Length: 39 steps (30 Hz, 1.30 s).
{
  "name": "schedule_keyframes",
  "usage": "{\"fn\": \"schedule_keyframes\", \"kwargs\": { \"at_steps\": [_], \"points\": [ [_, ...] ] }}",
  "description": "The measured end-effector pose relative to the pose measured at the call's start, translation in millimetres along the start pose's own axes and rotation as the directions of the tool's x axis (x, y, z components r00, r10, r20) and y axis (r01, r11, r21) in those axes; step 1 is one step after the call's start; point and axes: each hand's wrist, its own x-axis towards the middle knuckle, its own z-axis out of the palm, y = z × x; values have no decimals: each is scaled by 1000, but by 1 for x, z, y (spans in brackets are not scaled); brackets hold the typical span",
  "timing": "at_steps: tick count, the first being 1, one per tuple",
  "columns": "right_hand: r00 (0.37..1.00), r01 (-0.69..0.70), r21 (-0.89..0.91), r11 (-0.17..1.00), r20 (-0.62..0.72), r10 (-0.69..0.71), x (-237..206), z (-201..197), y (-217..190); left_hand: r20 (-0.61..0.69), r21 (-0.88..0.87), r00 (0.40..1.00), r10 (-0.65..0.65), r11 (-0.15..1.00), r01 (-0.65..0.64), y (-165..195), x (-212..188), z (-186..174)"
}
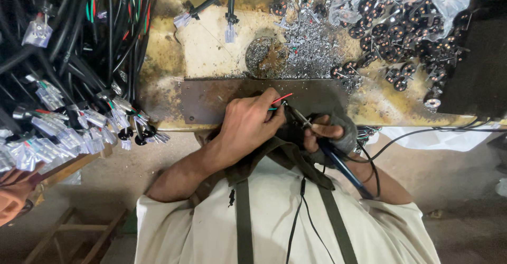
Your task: The person repeatedly solders small black plastic connectors to the ends of multi-colored wires using a soldering iron. They pick up each connector, align it with the wire ends, apply solder, and place the finished unit on the workbench.
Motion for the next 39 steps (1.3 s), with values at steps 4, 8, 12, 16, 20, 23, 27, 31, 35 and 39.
{"fn": "schedule_keyframes", "kwargs": {
  "at_steps": [4, 8, 12, 16, 20, 23, 27, 31, 35, 39],
  "points": [
    [901, 423, -317, 849, 50, -430, -3, 15, -10, -9, 0, 1000, -19, 1000, 19, 0, 1, 1],
    [720, 681, -271, 681, 76, -690, 3, 42, -58, -4, -4, 1000, -22, 1000, 22, 0, 0, 1],
    [816, 562, -457, 689, 167, -554, 17, 46, -95, 0, 3, 999, -47, 999, 47, 2, 1, 2],
    [824, 558, -431, 709, 186, -536, 44, 57, -67, 10, 17, 999, -50, 999, 50, 1, 1, 1],
    [898, 400, -238, 885, 295, -326, 73, 59, -34, 8, 6, 1000, -29, 1000, 29, -2, 0, 1],
    [910, 241, -111, 964, 370, -185, 83, 58, -32, 0, 36, 999, -33, 999, 33, -3, -1, 3],
    [780, 610, -413, 676, 162, -605, 63, 56, -47, 5, 27, 999, -48, 998, 48, -3, -1, 4],
    [617, 695, -535, 481, 100, -781, 43, 63, -48, -146, -133, 989, -6, 991, -14, 1, -3, 1],
    [915, 403, -344, 848, 122, -385, 43, 68, -38, -256, -281, 967, 15, 956, -89, 3, -5, -1],
    [854, 420, -627, 656, 28, -520, 37, 68, -43, -323, -159, 943, 77, 978, -134, 7, -5, 3]
  ]
}}
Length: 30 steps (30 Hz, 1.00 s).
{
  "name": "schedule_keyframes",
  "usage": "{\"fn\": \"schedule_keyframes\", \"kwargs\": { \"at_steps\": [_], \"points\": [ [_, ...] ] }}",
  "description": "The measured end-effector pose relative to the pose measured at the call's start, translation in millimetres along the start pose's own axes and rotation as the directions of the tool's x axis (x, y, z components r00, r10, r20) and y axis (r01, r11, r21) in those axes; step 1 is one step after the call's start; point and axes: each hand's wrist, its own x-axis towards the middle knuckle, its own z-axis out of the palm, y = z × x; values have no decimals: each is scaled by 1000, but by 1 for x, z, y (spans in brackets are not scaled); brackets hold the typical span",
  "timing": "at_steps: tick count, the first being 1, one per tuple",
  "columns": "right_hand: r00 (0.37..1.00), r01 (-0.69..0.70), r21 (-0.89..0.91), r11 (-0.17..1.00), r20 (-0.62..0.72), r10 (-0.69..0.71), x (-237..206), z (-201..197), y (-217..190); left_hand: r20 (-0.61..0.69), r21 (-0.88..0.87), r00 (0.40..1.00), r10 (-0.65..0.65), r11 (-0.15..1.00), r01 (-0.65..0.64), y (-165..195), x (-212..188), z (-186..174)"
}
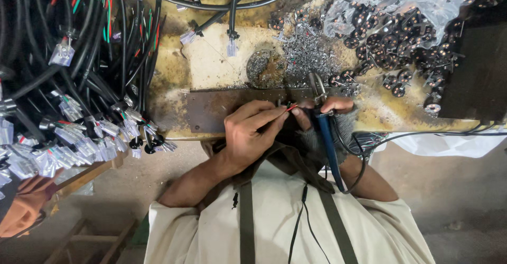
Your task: The person repeatedly solders small black plastic connectors to the ends of multi-colored wires using a soldering iron. They pick up each connector, align it with the wire ends, apply solder, and place the finished unit on the workbench.
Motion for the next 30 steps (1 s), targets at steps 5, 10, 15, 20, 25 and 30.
{"fn": "schedule_keyframes", "kwargs": {
  "at_steps": [5, 10, 15, 20, 25, 30],
  "points": [
    [991, 127, -234, 964, -7, -133, 12, -12, -33, 9, 56, 999, 51, 997, -51, 1, -3, 1],
    [991, 131, 533, 836, -60, -117, 25, -16, -57, 54, 79, 997, 58, 995, -62, 1, -5, -1],
    [981, 193, 297, 935, -26, -194, 23, -15, -42, 172, 133, 985, -13, 991, -10, 4, -2, -7],
    [990, 106, 86, 991, 82, -113, 16, 4, -13, 37, 398, 980, -196, 902, 166, 7, 14, -12],
    [986, 151, -44, 988, 85, -147, 11, 5, -1, 5, 533, 961, -275, 814, 230, 2, 36, -17],
    [987, 151, 49, 987, 40, -153, 10, 1, -8, 51, 535, 942, -331, 806, 254, -1, 48, -17]
  ]
}}
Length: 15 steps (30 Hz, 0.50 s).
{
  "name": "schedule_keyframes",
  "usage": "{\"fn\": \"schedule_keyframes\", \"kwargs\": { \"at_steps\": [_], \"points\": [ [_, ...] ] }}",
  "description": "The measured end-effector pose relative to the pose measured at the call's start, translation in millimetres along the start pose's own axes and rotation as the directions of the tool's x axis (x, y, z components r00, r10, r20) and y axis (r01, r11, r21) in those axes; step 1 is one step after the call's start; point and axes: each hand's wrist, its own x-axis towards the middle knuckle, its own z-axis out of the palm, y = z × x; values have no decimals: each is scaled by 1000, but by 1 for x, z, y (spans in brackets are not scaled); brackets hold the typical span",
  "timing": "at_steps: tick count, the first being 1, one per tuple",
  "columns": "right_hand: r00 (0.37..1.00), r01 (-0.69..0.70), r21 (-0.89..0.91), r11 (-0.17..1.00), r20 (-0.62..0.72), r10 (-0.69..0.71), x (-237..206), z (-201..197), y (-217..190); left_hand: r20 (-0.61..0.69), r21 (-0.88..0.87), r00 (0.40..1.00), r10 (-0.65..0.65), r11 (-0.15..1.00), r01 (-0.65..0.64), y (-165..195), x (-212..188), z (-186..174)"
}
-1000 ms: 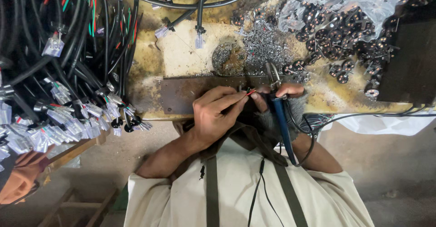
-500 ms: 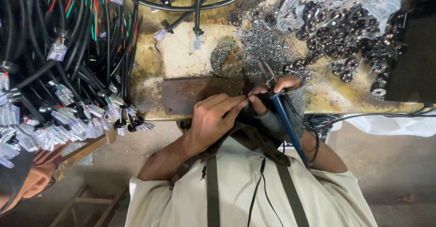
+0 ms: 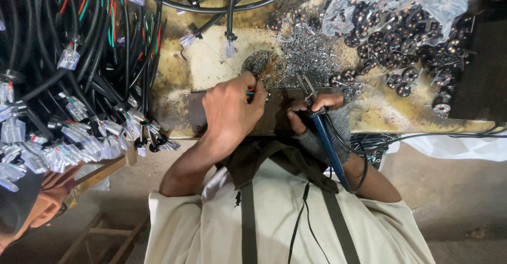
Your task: The person repeatedly solders small black plastic connectors to the ends of multi-colored wires using a soldering iron. They pick up each connector, align it with the wire ends, apply solder, and place the finished unit on the workbench.
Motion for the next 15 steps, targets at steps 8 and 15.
{"fn": "schedule_keyframes", "kwargs": {
  "at_steps": [8, 15],
  "points": [
    [991, -126, 82, 989, 51, 122, 3, 0, -8, -105, -173, 993, 59, 982, -77, 0, -20, -8],
    [985, 110, 195, 975, -154, -80, 1, 5, -23, -168, -346, 979, 112, 924, -165, 1, -45, 8]
  ]
}}
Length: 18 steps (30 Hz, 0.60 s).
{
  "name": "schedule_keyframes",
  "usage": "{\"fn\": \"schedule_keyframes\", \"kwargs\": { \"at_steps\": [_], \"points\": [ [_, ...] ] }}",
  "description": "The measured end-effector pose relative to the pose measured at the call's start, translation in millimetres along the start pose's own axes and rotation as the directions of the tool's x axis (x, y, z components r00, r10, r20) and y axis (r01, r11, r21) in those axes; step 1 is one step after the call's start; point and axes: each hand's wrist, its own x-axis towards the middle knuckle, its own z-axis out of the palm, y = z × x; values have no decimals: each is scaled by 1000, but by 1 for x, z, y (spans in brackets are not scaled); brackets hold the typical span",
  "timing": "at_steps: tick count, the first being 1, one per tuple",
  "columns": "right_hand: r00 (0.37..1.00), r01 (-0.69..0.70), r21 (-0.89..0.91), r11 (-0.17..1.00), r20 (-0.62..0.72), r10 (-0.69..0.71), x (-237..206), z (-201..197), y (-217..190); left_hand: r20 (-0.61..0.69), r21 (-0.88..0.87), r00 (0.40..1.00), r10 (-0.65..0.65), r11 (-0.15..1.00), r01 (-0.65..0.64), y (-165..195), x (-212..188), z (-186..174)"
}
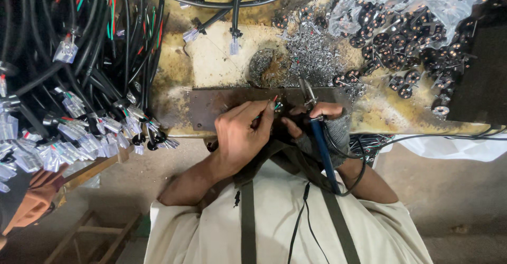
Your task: The person repeatedly solders small black plastic connectors to the ends of multi-colored wires using a soldering iron. They pick up each connector, align it with the wire ends, apply solder, and place the finished unit on the workbench.
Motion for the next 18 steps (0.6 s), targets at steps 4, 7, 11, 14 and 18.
{"fn": "schedule_keyframes", "kwargs": {
  "at_steps": [4, 7, 11, 14, 18],
  "points": [
    [836, -544, 583, 604, 314, 449, 9, -8, 16, -10, 15, 1000, 7, 1000, -7, -2, -8, 10],
    [751, -660, 539, 523, 484, 450, 7, -15, 33, -6, 10, 999, 50, 999, -50, -1, -11, 12],
    [928, -296, 453, 841, 345, 141, -4, -17, 44, 92, -72, 995, -38, 996, 45, 2, -10, 8],
    [927, -319, 402, 858, 322, 194, -6, -18, 46, 287, -156, 953, -98, 977, 148, -1, -3, -1],
    [928, -156, 61, 986, 352, 124, 2, -22, 44, 449, -184, 889, -85, 965, 185, -8, 7, -9]
  ]
}}
